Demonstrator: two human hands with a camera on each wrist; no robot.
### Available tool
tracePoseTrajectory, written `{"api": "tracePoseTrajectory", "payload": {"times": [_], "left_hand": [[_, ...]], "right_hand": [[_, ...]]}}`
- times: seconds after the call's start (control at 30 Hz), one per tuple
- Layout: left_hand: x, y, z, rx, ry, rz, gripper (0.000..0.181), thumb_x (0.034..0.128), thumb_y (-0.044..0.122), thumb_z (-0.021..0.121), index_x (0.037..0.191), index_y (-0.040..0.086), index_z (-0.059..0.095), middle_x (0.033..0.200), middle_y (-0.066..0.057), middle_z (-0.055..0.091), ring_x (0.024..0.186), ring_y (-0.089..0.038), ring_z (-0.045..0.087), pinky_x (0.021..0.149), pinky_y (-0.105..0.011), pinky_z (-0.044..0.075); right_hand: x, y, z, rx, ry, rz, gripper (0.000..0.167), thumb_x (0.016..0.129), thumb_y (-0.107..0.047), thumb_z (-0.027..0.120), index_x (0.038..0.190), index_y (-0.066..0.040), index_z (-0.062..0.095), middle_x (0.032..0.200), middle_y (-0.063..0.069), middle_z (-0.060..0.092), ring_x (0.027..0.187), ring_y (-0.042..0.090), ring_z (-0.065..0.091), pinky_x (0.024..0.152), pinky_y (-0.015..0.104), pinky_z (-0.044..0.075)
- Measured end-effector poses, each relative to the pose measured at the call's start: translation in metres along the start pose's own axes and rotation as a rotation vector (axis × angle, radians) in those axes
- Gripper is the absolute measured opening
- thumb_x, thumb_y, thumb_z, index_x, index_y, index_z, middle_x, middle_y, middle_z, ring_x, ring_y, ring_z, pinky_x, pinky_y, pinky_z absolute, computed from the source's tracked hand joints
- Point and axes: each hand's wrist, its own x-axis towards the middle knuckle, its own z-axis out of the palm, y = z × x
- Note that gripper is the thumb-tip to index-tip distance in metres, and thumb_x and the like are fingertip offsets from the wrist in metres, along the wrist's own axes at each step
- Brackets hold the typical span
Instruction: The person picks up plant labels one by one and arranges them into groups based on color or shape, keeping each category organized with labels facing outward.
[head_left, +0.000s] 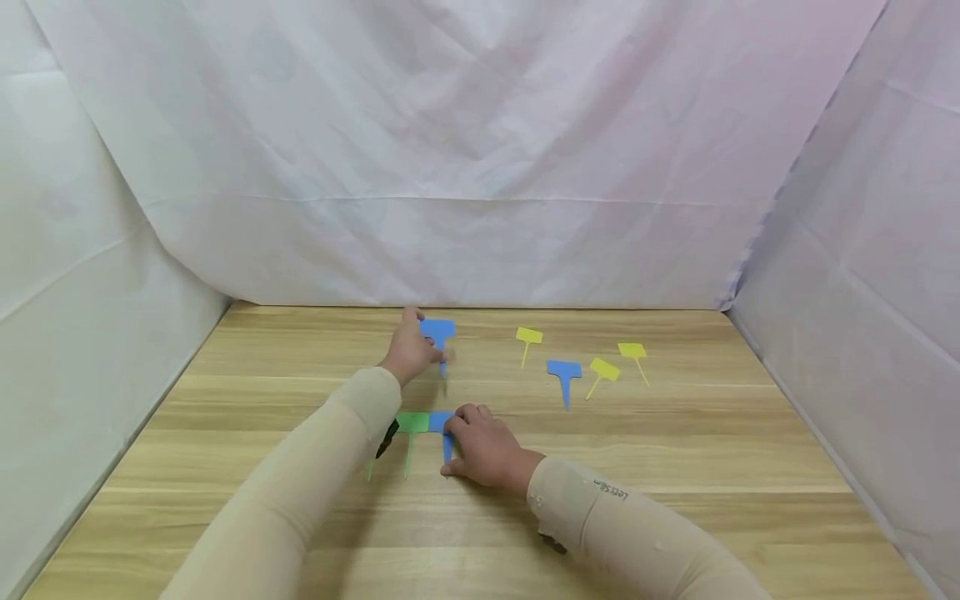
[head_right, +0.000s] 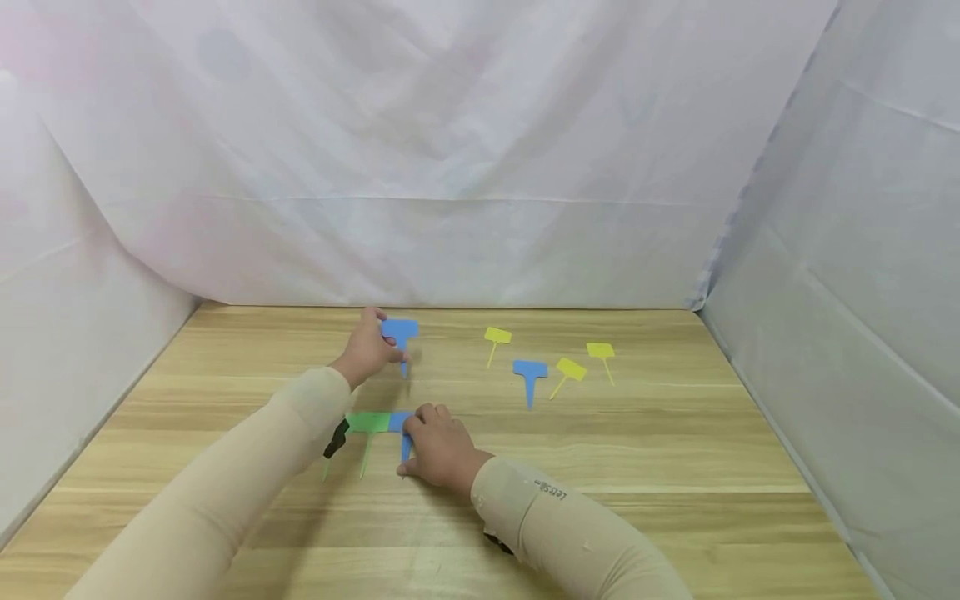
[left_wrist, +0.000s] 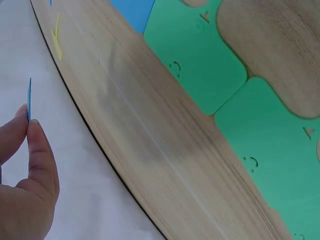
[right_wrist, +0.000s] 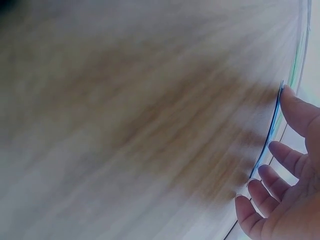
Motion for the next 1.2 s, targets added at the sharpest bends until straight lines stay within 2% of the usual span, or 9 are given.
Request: {"api": "tracePoseTrajectory", "payload": {"times": [0.1,0.3,0.5,0.7,0.87,1.2], "left_hand": [[-0.002,0.001,-0.001,0.002,-0.006,0.012,0.077,0.0831,-0.005,0.070,0.141,0.007,0.021,0.108,-0.018,0.054,0.096,-0.027,0.053,0.072,-0.034,0.042],[-0.007,0.001,-0.004,-0.005,-0.011,0.023,0.077,0.0832,-0.006,0.070,0.142,0.007,0.022,0.113,-0.019,0.055,0.104,-0.028,0.054,0.075,-0.035,0.046],[-0.012,0.002,-0.004,-0.024,0.000,0.026,0.076,0.0824,-0.007,0.071,0.142,0.007,0.024,0.114,-0.018,0.054,0.105,-0.028,0.053,0.080,-0.037,0.048],[-0.017,0.001,-0.002,-0.057,0.015,0.031,0.076,0.0812,-0.008,0.071,0.140,0.008,0.026,0.108,-0.015,0.052,0.100,-0.026,0.051,0.076,-0.034,0.047],[-0.022,0.000,0.000,-0.048,0.026,0.057,0.076,0.0794,-0.007,0.073,0.137,0.008,0.026,0.107,-0.016,0.054,0.099,-0.026,0.052,0.076,-0.033,0.048],[-0.034,-0.003,0.007,-0.066,0.011,0.058,0.076,0.0785,-0.006,0.075,0.137,0.008,0.028,0.114,-0.017,0.052,0.099,-0.027,0.052,0.080,-0.036,0.046]], "right_hand": [[0.000,0.001,0.000,0.001,0.000,-0.001,0.051,0.085,-0.044,0.072,0.123,-0.013,0.058,0.127,0.007,0.049,0.109,0.022,0.044,0.086,0.036,0.046],[-0.001,0.002,-0.001,0.033,0.009,-0.004,0.054,0.085,-0.044,0.072,0.125,-0.010,0.057,0.127,0.008,0.048,0.111,0.022,0.044,0.089,0.036,0.045],[-0.004,0.004,-0.004,0.042,0.063,-0.004,0.054,0.085,-0.041,0.072,0.126,-0.009,0.057,0.128,0.009,0.049,0.111,0.023,0.045,0.088,0.036,0.046],[-0.011,0.005,-0.010,0.053,0.114,0.011,0.055,0.084,-0.038,0.074,0.127,-0.009,0.056,0.130,0.008,0.047,0.116,0.024,0.044,0.090,0.038,0.048],[-0.017,0.009,-0.014,0.119,0.178,0.013,0.053,0.084,-0.031,0.076,0.127,-0.009,0.055,0.129,0.009,0.047,0.119,0.028,0.043,0.092,0.039,0.048],[-0.033,0.019,-0.026,0.237,0.282,0.036,0.056,0.082,-0.025,0.078,0.130,-0.009,0.053,0.131,0.009,0.046,0.122,0.029,0.042,0.095,0.042,0.046]]}}
